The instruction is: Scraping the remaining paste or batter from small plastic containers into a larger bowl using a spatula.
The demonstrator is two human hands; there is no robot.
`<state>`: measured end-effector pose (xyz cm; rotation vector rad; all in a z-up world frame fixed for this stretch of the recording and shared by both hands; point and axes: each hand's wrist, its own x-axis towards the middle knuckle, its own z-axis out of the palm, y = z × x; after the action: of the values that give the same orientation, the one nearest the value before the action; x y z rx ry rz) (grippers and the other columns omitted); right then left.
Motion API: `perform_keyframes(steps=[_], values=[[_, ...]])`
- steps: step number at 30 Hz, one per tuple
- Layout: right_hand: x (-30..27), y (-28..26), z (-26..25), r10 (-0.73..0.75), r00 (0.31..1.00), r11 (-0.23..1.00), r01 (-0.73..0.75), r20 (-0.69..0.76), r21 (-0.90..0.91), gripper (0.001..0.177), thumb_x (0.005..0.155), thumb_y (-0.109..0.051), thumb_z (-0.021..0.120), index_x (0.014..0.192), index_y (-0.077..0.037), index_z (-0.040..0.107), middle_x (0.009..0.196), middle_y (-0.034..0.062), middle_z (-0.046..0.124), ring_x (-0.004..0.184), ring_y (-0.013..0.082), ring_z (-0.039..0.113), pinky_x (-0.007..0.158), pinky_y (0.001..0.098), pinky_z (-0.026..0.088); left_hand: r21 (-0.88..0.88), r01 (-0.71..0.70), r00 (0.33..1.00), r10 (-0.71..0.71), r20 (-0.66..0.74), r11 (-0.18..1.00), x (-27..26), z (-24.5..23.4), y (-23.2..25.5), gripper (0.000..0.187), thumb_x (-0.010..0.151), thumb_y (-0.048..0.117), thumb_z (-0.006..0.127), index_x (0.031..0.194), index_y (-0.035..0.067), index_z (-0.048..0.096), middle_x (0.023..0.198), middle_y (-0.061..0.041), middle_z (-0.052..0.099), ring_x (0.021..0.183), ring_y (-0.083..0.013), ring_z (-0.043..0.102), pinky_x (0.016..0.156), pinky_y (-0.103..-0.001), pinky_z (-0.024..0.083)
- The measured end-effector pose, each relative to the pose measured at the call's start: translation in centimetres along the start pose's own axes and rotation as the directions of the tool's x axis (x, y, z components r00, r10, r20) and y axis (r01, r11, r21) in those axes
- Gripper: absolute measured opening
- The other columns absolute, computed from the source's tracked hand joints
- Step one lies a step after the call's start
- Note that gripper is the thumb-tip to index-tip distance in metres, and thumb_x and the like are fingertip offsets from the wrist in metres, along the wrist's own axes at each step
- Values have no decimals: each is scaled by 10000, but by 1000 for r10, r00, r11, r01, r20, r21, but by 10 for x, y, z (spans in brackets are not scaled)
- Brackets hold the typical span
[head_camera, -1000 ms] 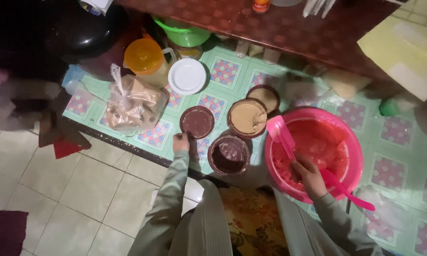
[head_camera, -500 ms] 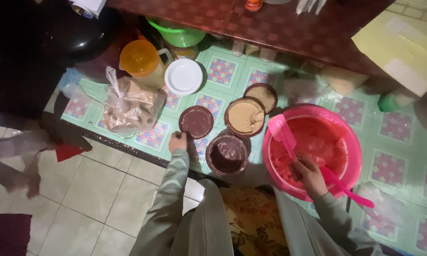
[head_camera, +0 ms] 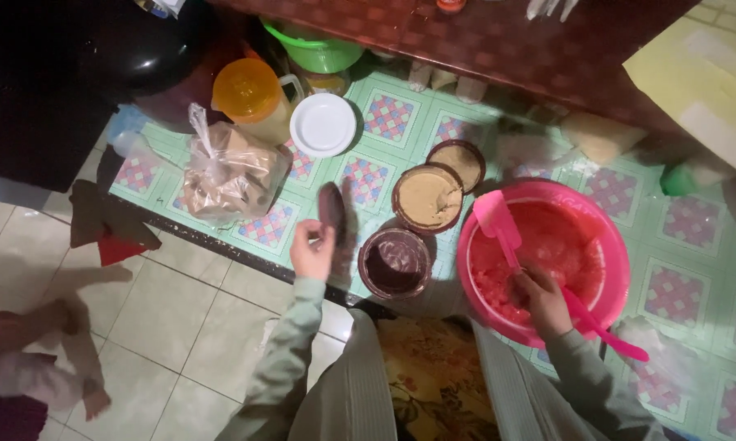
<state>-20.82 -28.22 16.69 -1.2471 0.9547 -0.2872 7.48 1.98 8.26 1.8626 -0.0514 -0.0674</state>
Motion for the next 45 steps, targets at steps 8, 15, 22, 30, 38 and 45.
perform_keyframes(steps=[8,15,22,30,38,45], values=[[5,17,4,23,998,998,-28,-66,-63,279,989,-160,685,1210,6,652,911,175,637,673,274,605,527,385,523,16,-898,397,796,457,439,-74,17,7,198,980,166,631,1141,111,733,1053,-93,718,981,-305,694,857,-415,573],[5,14,3,-10,1000,999,10,7,35,114,1005,-114,635,1040,-6,638,681,147,530,504,264,525,441,344,414,-24,-966,211,839,502,257,-84,26,-28,267,1081,231,484,1169,177,730,1112,-10,720,1023,-244,627,884,-399,536],[3,5,4,-25,998,1000,24,54,18,104,1019,-96,589,985,-15,646,633,144,508,463,263,516,421,335,370,-15,-983,153,861,485,183,-88,16,-30,172,1064,194,567,1125,214,727,1073,35,713,968,-207,617,932,-390,551],[7,9,9,-86,992,996,88,94,-16,111,1045,-98,544,990,-31,614,635,156,528,476,249,493,436,316,340,375,-569,782,340,523,732,-56,31,23,457,982,489,602,1287,149,611,1136,-88,635,1106,-327,615,972,-486,507],[14,24,11,-104,988,994,108,113,-29,146,1041,-113,538,957,-29,622,571,143,539,456,237,490,442,316,362,662,-156,771,-328,546,733,-16,73,64,934,955,823,215,1324,33,551,1374,-223,560,1270,-436,568,1106,-511,440],[2,14,19,-45,999,999,45,19,-22,213,1032,-135,589,868,-8,642,567,161,555,456,262,524,438,324,371,668,-94,740,-397,543,739,-23,73,70,954,896,889,263,1237,65,601,1280,-198,669,1260,-369,612,1103,-485,432]])
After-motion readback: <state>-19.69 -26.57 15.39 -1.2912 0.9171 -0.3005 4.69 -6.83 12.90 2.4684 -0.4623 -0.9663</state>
